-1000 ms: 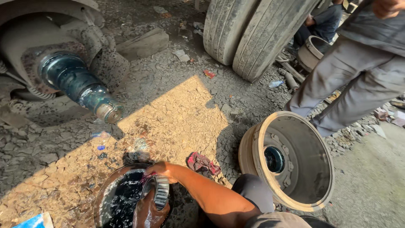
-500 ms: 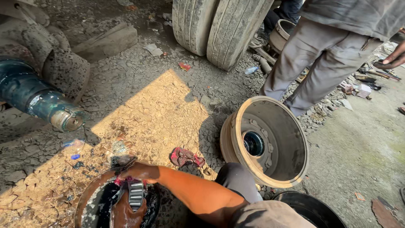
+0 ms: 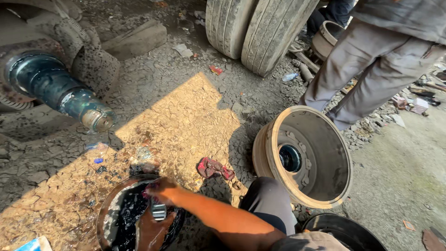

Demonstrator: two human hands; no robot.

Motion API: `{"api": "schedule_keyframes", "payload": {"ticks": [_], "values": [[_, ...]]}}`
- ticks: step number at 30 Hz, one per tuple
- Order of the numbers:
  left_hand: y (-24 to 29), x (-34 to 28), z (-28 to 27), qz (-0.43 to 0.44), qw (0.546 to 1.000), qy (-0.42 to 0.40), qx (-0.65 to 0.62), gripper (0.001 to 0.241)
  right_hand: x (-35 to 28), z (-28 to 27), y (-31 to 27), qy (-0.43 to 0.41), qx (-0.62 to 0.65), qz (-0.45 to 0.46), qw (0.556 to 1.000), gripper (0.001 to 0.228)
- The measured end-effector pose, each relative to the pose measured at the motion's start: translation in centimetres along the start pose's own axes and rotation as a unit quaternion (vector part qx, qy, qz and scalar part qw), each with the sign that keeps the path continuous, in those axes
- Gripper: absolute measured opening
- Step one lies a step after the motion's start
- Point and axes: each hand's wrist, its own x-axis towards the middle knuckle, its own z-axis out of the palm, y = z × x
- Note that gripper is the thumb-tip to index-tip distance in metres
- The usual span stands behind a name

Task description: The person cleans several metal bearings by scrubbing them with a cloth in a basin of dark liquid. They repeatedly dip, scrub, and rinse the bearings, then place them on a blue cardboard sheet.

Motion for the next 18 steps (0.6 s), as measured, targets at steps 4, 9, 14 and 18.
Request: {"api": "schedule_keyframes", "payload": {"ticks": [4, 9, 14, 18], "values": [[5.4, -2.3, -1.7, -0.021, 0.955, -0.033, 0.294, 0.05, 5.2, -3.5, -3.4, -0.129, 0.007, 0.12, 0.984, 0.044], [4.2, -1.7, -2.1, 0.036, 0.985, 0.014, 0.166, 0.052, -1.1, 0.4, -4.5, -0.015, -0.243, -0.007, 0.97, 0.058], [-0.4, -0.6, -1.3, -0.008, 0.985, 0.002, 0.171, 0.042, -7.9, 5.1, 0.3, 0.054, -0.322, -0.281, 0.903, 0.059], [1.6, -1.7, -3.1, -0.025, 0.983, 0.03, 0.177, 0.066, 0.4, 2.9, -0.4, -0.027, -0.23, -0.093, 0.968, 0.062]]}}
